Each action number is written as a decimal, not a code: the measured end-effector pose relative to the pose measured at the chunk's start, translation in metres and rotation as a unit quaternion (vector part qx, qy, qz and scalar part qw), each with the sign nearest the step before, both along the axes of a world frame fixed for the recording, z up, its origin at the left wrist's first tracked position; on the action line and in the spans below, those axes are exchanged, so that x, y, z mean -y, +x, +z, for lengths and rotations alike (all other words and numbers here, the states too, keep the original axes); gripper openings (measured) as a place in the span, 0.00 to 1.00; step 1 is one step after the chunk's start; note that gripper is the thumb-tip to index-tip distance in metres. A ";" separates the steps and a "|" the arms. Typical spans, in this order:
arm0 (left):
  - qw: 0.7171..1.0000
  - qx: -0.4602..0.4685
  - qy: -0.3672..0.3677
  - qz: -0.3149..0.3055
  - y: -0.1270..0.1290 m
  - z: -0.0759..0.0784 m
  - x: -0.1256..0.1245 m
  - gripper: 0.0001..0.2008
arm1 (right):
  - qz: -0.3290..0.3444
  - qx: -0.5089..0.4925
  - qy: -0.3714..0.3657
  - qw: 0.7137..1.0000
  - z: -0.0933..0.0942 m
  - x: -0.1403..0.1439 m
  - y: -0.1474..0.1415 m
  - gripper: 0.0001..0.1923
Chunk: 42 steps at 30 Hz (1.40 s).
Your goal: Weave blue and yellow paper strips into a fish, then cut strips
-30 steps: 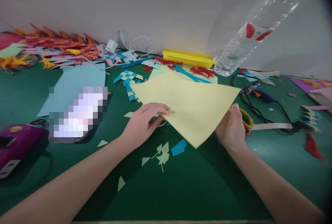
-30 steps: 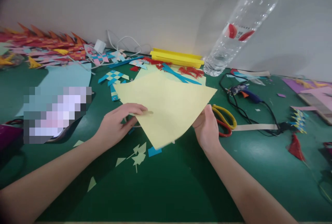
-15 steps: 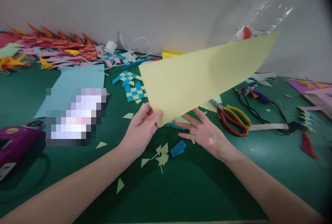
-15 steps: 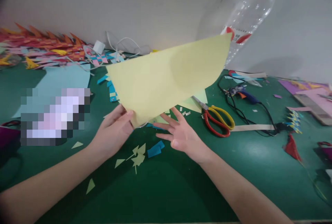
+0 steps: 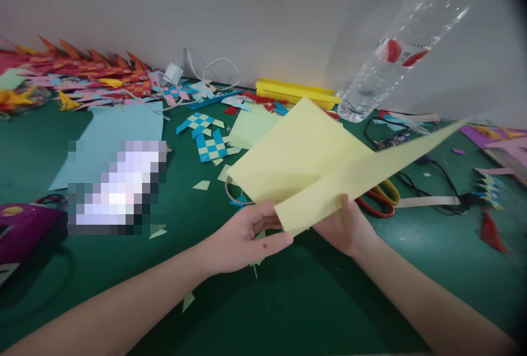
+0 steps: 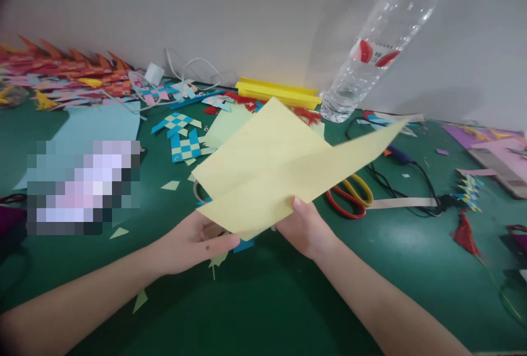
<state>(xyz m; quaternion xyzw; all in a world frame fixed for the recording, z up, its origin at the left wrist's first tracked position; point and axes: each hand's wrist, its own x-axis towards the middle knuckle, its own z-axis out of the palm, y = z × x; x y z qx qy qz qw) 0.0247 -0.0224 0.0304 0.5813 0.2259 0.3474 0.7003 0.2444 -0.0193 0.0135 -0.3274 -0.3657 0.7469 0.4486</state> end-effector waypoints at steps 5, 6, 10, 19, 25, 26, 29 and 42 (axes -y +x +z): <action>0.981 -0.060 0.183 0.012 -0.017 0.002 -0.011 0.21 | -0.141 0.097 -0.067 0.983 0.007 -0.013 0.006 0.34; 0.969 -0.086 0.230 0.020 -0.021 0.002 -0.015 0.21 | -0.161 0.105 -0.080 0.978 0.008 -0.015 0.009 0.34; 0.925 -0.188 0.310 0.114 -0.030 0.003 -0.026 0.21 | -0.197 0.125 -0.097 0.968 0.011 -0.024 0.016 0.39; 0.925 -0.232 0.133 0.269 -0.032 0.002 -0.037 0.19 | -0.133 0.177 -0.075 0.972 0.016 -0.018 0.013 0.34; 0.943 -0.200 0.171 0.202 -0.023 0.000 -0.027 0.21 | -0.059 0.183 -0.037 0.981 0.014 -0.012 0.011 0.33; 0.945 -0.193 0.180 0.191 -0.023 0.000 -0.026 0.22 | -0.054 0.184 -0.035 0.981 0.013 -0.012 0.011 0.33; 0.954 -0.169 0.193 0.155 -0.024 -0.002 -0.022 0.24 | -0.044 0.188 -0.043 0.980 0.013 -0.014 0.010 0.33; 0.944 -0.246 0.172 0.138 -0.023 -0.005 -0.026 0.15 | -0.049 0.201 -0.029 0.978 0.008 -0.009 0.010 0.30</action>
